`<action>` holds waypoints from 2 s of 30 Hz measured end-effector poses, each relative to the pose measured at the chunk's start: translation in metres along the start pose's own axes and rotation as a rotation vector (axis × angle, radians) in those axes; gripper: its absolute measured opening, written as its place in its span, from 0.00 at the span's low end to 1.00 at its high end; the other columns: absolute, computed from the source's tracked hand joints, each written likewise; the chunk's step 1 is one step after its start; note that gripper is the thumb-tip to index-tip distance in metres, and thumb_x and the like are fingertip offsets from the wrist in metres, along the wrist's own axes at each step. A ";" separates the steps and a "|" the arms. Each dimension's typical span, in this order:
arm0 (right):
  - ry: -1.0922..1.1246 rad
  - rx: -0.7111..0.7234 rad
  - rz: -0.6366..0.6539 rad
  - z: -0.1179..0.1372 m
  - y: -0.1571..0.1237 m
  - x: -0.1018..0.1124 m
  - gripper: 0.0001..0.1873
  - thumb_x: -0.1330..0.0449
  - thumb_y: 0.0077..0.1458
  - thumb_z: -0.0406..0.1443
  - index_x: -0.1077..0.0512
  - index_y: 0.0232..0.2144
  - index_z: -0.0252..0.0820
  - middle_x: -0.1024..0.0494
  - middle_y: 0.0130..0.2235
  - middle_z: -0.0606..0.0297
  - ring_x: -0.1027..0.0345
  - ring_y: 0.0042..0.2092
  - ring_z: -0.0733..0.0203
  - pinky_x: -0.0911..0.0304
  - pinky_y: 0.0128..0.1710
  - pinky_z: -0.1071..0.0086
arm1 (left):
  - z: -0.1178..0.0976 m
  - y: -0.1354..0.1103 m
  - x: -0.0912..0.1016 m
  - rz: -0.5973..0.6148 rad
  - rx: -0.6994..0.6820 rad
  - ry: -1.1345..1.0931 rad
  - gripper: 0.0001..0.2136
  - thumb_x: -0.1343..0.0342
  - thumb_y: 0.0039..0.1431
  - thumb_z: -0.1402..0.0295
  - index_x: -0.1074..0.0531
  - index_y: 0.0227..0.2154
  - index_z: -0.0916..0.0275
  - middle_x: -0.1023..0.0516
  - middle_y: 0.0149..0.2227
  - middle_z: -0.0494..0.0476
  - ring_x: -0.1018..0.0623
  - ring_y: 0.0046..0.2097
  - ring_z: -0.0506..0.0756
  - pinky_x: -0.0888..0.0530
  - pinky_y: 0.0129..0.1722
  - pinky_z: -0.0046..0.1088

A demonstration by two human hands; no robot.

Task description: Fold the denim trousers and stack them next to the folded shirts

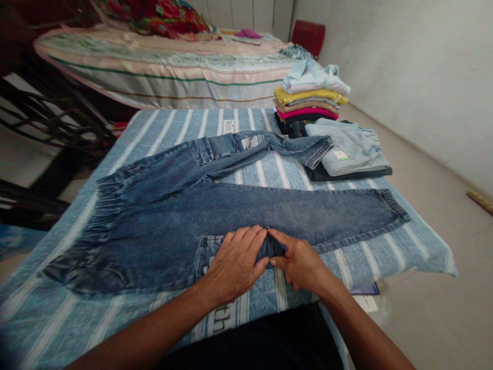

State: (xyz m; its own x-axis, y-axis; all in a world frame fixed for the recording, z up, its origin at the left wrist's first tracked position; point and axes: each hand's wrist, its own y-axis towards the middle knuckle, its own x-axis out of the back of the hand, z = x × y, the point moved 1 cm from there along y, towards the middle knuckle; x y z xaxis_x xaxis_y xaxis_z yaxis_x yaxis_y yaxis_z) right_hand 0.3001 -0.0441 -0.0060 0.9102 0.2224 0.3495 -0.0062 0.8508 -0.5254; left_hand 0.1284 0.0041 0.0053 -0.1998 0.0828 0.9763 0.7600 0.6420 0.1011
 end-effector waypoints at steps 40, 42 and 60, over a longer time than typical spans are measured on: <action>-0.013 0.480 -0.679 0.010 -0.006 -0.010 0.14 0.45 0.54 0.40 0.28 0.42 0.41 0.23 0.34 0.61 0.28 0.33 0.60 0.30 0.35 0.65 | 0.001 -0.004 -0.002 -0.037 -0.148 -0.002 0.17 0.56 0.63 0.62 0.38 0.53 0.57 0.38 0.58 0.59 0.37 0.56 0.60 0.38 0.52 0.43; -0.087 0.621 -0.728 0.007 -0.003 -0.019 0.11 0.46 0.56 0.38 0.28 0.40 0.42 0.23 0.39 0.60 0.28 0.40 0.58 0.32 0.43 0.63 | 0.002 -0.005 -0.003 -0.037 -0.148 -0.011 0.17 0.56 0.63 0.62 0.39 0.54 0.57 0.38 0.58 0.59 0.37 0.56 0.60 0.38 0.52 0.44; -0.193 0.828 -0.680 -0.011 0.014 -0.029 0.11 0.49 0.59 0.32 0.29 0.41 0.46 0.23 0.40 0.63 0.29 0.43 0.62 0.34 0.45 0.67 | 0.004 -0.007 -0.002 -0.030 -0.159 -0.007 0.15 0.55 0.63 0.61 0.34 0.50 0.54 0.40 0.59 0.59 0.37 0.56 0.61 0.38 0.52 0.44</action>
State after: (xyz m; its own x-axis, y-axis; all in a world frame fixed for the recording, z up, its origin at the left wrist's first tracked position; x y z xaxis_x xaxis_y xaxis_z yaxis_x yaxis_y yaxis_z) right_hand 0.2783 -0.0439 -0.0319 0.7485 -0.4068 0.5238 0.1312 0.8650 0.4843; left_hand 0.1215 0.0023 0.0016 -0.2282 0.0711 0.9710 0.8418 0.5155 0.1600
